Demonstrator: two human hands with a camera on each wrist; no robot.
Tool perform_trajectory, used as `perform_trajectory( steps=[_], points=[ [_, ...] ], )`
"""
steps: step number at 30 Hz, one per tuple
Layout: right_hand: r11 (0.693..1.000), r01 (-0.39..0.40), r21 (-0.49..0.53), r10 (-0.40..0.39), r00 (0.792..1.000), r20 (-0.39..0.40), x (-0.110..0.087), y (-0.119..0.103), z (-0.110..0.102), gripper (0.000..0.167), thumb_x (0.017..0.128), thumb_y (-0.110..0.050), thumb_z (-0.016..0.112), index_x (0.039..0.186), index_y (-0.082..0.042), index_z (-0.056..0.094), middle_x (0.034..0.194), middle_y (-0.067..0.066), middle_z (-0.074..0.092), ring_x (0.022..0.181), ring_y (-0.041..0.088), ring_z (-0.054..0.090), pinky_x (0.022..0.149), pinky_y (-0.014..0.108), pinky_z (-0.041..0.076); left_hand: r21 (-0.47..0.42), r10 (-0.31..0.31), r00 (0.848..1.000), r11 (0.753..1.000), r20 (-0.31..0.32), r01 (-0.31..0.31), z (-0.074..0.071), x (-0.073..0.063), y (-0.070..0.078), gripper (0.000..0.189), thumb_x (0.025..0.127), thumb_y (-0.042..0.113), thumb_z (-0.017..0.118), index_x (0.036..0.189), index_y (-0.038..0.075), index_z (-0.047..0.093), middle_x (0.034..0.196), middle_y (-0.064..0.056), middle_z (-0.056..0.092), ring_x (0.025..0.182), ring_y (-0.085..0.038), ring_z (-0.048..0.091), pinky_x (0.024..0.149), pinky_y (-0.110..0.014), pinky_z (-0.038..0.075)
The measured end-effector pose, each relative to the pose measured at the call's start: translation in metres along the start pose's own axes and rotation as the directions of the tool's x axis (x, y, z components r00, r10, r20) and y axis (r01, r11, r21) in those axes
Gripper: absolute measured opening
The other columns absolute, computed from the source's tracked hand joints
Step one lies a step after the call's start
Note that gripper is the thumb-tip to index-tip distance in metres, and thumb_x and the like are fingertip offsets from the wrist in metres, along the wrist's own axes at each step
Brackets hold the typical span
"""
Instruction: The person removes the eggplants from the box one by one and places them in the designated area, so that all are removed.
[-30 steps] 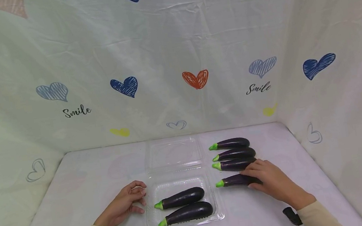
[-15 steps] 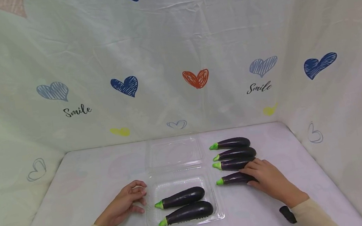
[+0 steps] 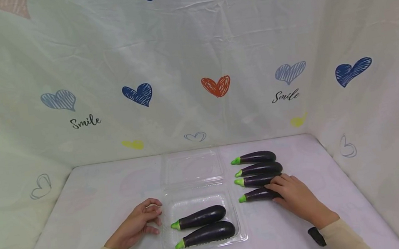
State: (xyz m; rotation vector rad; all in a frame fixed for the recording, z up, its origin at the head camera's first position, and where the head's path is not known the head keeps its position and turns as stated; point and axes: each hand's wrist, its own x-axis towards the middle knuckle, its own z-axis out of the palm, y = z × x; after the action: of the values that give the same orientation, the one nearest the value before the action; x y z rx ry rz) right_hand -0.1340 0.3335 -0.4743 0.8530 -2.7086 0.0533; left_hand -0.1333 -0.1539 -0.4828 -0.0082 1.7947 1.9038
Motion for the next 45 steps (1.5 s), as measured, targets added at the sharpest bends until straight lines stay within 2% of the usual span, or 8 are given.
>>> perform_trajectory(
  steps=[9,16,26,33,45],
  points=[
    [1.000,0.021,0.023,-0.019,0.997,-0.070,0.006,-0.011,-0.014,0.053,0.067,-0.011,0.100,0.116,-0.011,0.078,0.112,0.002,0.070,0.101,0.023,0.065,0.082,0.044,0.060,-0.004,0.003,1.000,1.000,0.004,-0.003,-0.001,-0.001,0.000,0.024,0.108,0.008,0.057,0.128,-0.003,0.048,0.096,-0.004,0.057,0.078,-0.015,0.064,0.063,-0.030,0.062],
    [0.988,0.143,0.059,-0.130,0.974,-0.185,0.025,-0.030,-0.033,0.055,0.065,-0.011,0.101,0.115,-0.011,0.078,0.112,0.000,0.070,0.100,0.020,0.065,0.080,0.043,0.060,-0.006,0.004,1.000,1.000,0.000,-0.004,-0.001,-0.001,0.001,0.024,0.108,0.007,0.057,0.128,-0.003,0.048,0.095,-0.004,0.057,0.078,-0.015,0.064,0.063,-0.030,0.062],
    [0.959,0.267,0.092,-0.242,0.945,-0.218,0.056,-0.061,-0.044,0.056,0.068,-0.018,0.100,0.119,-0.011,0.076,0.114,0.001,0.071,0.107,0.023,0.066,0.086,0.043,0.059,-0.009,0.010,1.000,1.000,0.006,-0.010,0.000,-0.001,0.000,0.024,0.108,0.007,0.057,0.128,-0.004,0.048,0.095,-0.004,0.057,0.078,-0.014,0.064,0.063,-0.030,0.062],
    [0.949,0.285,0.136,-0.265,0.953,-0.143,0.075,-0.079,-0.044,0.054,0.075,-0.024,0.097,0.123,-0.015,0.073,0.115,-0.003,0.070,0.108,0.020,0.065,0.090,0.040,0.059,-0.008,0.009,1.000,1.000,0.005,-0.009,0.000,-0.001,0.000,0.024,0.108,0.007,0.056,0.128,-0.003,0.048,0.094,-0.004,0.058,0.078,-0.014,0.064,0.063,-0.030,0.062],
    [0.934,0.310,0.176,-0.318,0.948,0.018,0.099,-0.106,-0.038,0.051,0.087,-0.035,0.088,0.131,-0.015,0.071,0.125,0.001,0.069,0.116,0.020,0.065,0.097,0.040,0.059,-0.001,0.013,1.000,1.000,0.009,-0.013,0.000,-0.001,0.001,0.024,0.108,0.007,0.055,0.129,-0.004,0.047,0.095,-0.004,0.058,0.078,-0.015,0.064,0.064,-0.030,0.063]
  ],
)
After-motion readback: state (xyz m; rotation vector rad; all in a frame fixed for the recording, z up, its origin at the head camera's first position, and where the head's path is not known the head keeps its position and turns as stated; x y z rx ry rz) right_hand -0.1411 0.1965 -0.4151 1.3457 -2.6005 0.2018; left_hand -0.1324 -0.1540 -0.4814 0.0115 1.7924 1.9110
